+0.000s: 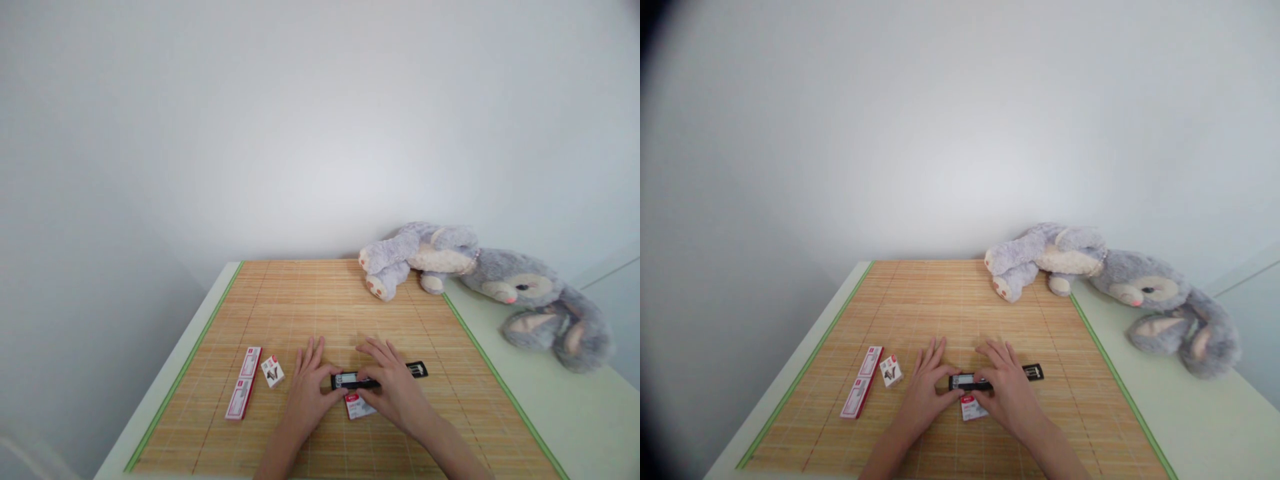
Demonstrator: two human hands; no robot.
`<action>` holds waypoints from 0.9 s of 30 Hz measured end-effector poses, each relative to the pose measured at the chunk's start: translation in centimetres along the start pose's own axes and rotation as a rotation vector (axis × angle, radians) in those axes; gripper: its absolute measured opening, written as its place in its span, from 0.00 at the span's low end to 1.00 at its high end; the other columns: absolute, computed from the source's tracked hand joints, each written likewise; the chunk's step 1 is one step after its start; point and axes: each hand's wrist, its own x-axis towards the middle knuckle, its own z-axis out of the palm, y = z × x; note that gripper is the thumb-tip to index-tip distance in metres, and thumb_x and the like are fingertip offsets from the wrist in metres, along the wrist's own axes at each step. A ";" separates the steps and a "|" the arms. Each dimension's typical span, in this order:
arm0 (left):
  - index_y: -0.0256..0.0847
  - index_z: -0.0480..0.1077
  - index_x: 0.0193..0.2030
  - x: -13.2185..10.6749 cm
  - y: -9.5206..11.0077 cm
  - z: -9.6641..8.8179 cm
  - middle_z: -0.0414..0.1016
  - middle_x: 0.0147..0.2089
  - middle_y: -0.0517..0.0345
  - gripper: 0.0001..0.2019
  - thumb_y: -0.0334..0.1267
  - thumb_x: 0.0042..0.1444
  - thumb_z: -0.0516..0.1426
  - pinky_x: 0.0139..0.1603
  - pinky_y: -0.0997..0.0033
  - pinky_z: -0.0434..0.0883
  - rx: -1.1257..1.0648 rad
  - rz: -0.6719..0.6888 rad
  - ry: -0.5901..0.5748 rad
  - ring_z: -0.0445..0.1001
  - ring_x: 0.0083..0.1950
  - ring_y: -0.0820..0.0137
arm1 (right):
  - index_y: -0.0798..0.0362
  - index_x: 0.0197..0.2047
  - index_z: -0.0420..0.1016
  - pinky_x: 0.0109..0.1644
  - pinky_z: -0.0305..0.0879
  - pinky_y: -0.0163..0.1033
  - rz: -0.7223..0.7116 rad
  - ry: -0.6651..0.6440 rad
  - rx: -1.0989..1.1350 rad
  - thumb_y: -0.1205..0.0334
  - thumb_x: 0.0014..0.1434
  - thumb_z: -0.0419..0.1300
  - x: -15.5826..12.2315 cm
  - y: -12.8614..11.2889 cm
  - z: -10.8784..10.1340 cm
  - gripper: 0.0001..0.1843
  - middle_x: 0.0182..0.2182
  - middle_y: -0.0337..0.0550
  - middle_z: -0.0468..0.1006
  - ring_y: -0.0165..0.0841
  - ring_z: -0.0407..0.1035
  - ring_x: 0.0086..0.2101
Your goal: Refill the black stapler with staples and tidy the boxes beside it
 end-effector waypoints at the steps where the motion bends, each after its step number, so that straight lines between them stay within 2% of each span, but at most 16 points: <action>1: 0.57 0.79 0.52 0.0 0.0 0.0 0.43 0.82 0.60 0.16 0.52 0.57 0.67 0.79 0.35 0.41 -0.002 -0.001 0.000 0.35 0.82 0.54 | 0.41 0.41 0.85 0.75 0.39 0.65 0.003 -0.008 -0.002 0.61 0.57 0.71 0.0 -0.3 0.1 0.07 0.67 0.41 0.70 0.47 0.53 0.71; 5: 0.57 0.79 0.52 0.0 0.2 -0.1 0.42 0.82 0.60 0.16 0.52 0.57 0.67 0.79 0.35 0.40 -0.009 0.004 -0.004 0.37 0.82 0.54 | 0.42 0.43 0.85 0.76 0.38 0.64 0.014 -0.026 -0.006 0.61 0.58 0.70 0.4 -1.5 0.7 0.08 0.70 0.40 0.66 0.46 0.51 0.72; 8: 0.56 0.79 0.51 0.0 0.2 -0.2 0.43 0.82 0.60 0.15 0.51 0.58 0.67 0.79 0.34 0.39 -0.006 0.001 -0.007 0.37 0.82 0.54 | 0.40 0.44 0.84 0.76 0.37 0.65 0.009 -0.039 -0.029 0.60 0.59 0.69 0.2 -1.4 -0.1 0.10 0.71 0.38 0.64 0.46 0.48 0.73; 11: 0.56 0.79 0.51 -0.1 0.2 -0.2 0.44 0.82 0.59 0.15 0.51 0.58 0.67 0.79 0.34 0.39 -0.008 0.000 -0.005 0.37 0.83 0.55 | 0.37 0.54 0.81 0.76 0.35 0.67 0.012 -0.026 -0.074 0.58 0.58 0.68 -0.9 0.8 -2.2 0.20 0.72 0.39 0.62 0.47 0.44 0.75; 13: 0.56 0.79 0.51 0.0 0.2 -0.2 0.44 0.82 0.59 0.15 0.51 0.57 0.67 0.79 0.35 0.39 -0.012 -0.005 -0.009 0.38 0.82 0.55 | 0.38 0.62 0.75 0.76 0.36 0.67 0.050 -0.008 -0.120 0.59 0.55 0.69 -2.2 3.3 -4.0 0.30 0.74 0.41 0.58 0.49 0.40 0.75; 14: 0.56 0.79 0.51 0.0 0.2 -0.2 0.45 0.82 0.59 0.15 0.50 0.57 0.68 0.79 0.36 0.39 -0.014 -0.009 -0.012 0.39 0.82 0.55 | 0.39 0.63 0.75 0.75 0.36 0.69 0.084 0.003 -0.141 0.59 0.53 0.70 -2.9 4.7 -4.7 0.33 0.75 0.43 0.57 0.51 0.38 0.76; 15: 0.55 0.79 0.50 0.0 0.2 -0.2 0.45 0.81 0.59 0.15 0.50 0.57 0.68 0.79 0.36 0.40 -0.016 -0.011 -0.016 0.39 0.82 0.55 | 0.40 0.62 0.75 0.75 0.37 0.71 0.110 -0.001 -0.152 0.61 0.52 0.70 -3.5 6.0 -5.4 0.33 0.75 0.44 0.57 0.52 0.37 0.76; 17: 0.54 0.79 0.50 0.0 0.3 -0.3 0.46 0.81 0.58 0.14 0.49 0.57 0.68 0.79 0.35 0.40 -0.021 -0.013 -0.013 0.41 0.82 0.54 | 0.40 0.55 0.80 0.74 0.38 0.72 0.125 -0.030 -0.121 0.61 0.55 0.68 -4.6 8.1 -6.5 0.23 0.73 0.41 0.60 0.52 0.38 0.76; 19: 0.53 0.79 0.49 0.1 0.4 -0.3 0.46 0.81 0.57 0.14 0.48 0.57 0.68 0.79 0.34 0.41 -0.027 -0.011 -0.004 0.42 0.82 0.54 | 0.40 0.50 0.82 0.75 0.41 0.71 0.111 -0.042 -0.024 0.60 0.59 0.67 -5.0 9.2 -7.1 0.15 0.72 0.39 0.63 0.51 0.41 0.75; 22: 0.53 0.80 0.49 0.0 0.7 -0.5 0.42 0.82 0.57 0.13 0.46 0.56 0.68 0.79 0.34 0.41 -0.037 -0.012 0.009 0.44 0.82 0.53 | 0.42 0.49 0.82 0.76 0.46 0.66 0.099 -0.023 0.174 0.56 0.60 0.68 -4.3 8.4 -7.6 0.13 0.72 0.41 0.63 0.49 0.43 0.75; 27: 0.54 0.80 0.49 -0.1 1.2 -0.8 0.37 0.83 0.59 0.14 0.44 0.55 0.69 0.79 0.33 0.38 -0.049 -0.024 0.020 0.45 0.81 0.52 | 0.44 0.47 0.82 0.77 0.45 0.65 0.062 0.022 0.384 0.50 0.61 0.69 -1.9 4.2 -7.0 0.13 0.71 0.44 0.65 0.48 0.47 0.74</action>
